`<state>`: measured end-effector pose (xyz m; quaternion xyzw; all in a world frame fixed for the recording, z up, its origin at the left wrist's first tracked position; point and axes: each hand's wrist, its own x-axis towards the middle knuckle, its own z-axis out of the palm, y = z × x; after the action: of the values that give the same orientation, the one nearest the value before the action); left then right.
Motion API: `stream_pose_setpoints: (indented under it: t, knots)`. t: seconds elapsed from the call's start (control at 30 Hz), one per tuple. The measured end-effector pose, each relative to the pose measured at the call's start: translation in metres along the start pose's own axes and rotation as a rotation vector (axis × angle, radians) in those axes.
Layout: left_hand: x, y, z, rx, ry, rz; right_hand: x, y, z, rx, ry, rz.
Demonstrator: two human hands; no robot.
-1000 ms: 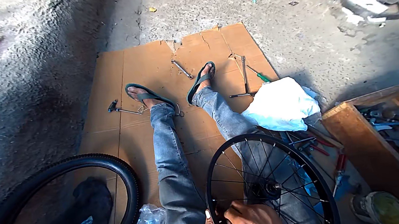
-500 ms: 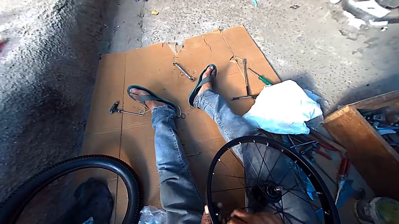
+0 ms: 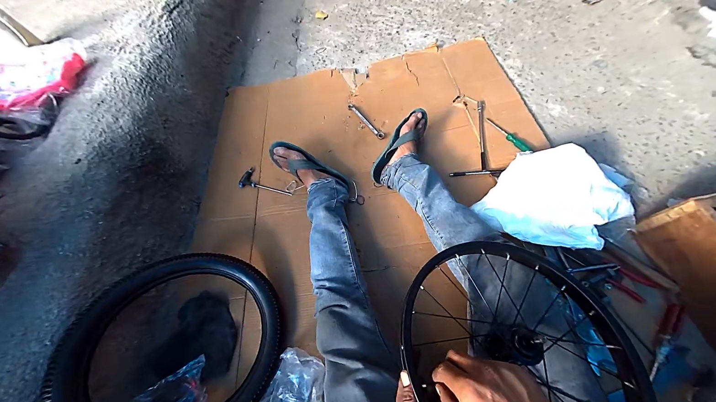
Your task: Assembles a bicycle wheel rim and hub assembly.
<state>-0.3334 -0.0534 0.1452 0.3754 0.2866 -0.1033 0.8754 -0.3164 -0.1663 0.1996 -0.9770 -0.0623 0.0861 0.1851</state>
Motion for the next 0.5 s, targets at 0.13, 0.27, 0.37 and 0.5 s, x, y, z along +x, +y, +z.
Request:
stream_pose_setpoints:
  t: [0.13,0.27,0.37,0.5]
  knots:
    - [0.000,0.002,0.000,0.025,0.017,0.003,0.000,-0.003,0.005,-0.010,0.071,0.060]
    - [-0.001,0.002,-0.001,0.024,0.020,0.020,0.001,-0.005,0.007,-0.011,0.094,0.068]
    - [0.005,0.006,-0.002,-0.028,-0.026,-0.007,-0.001,-0.004,0.008,-0.012,0.111,0.058]
    - [0.018,0.019,0.005,-0.011,0.004,-0.092,-0.003,-0.002,0.010,-0.020,0.114,0.043]
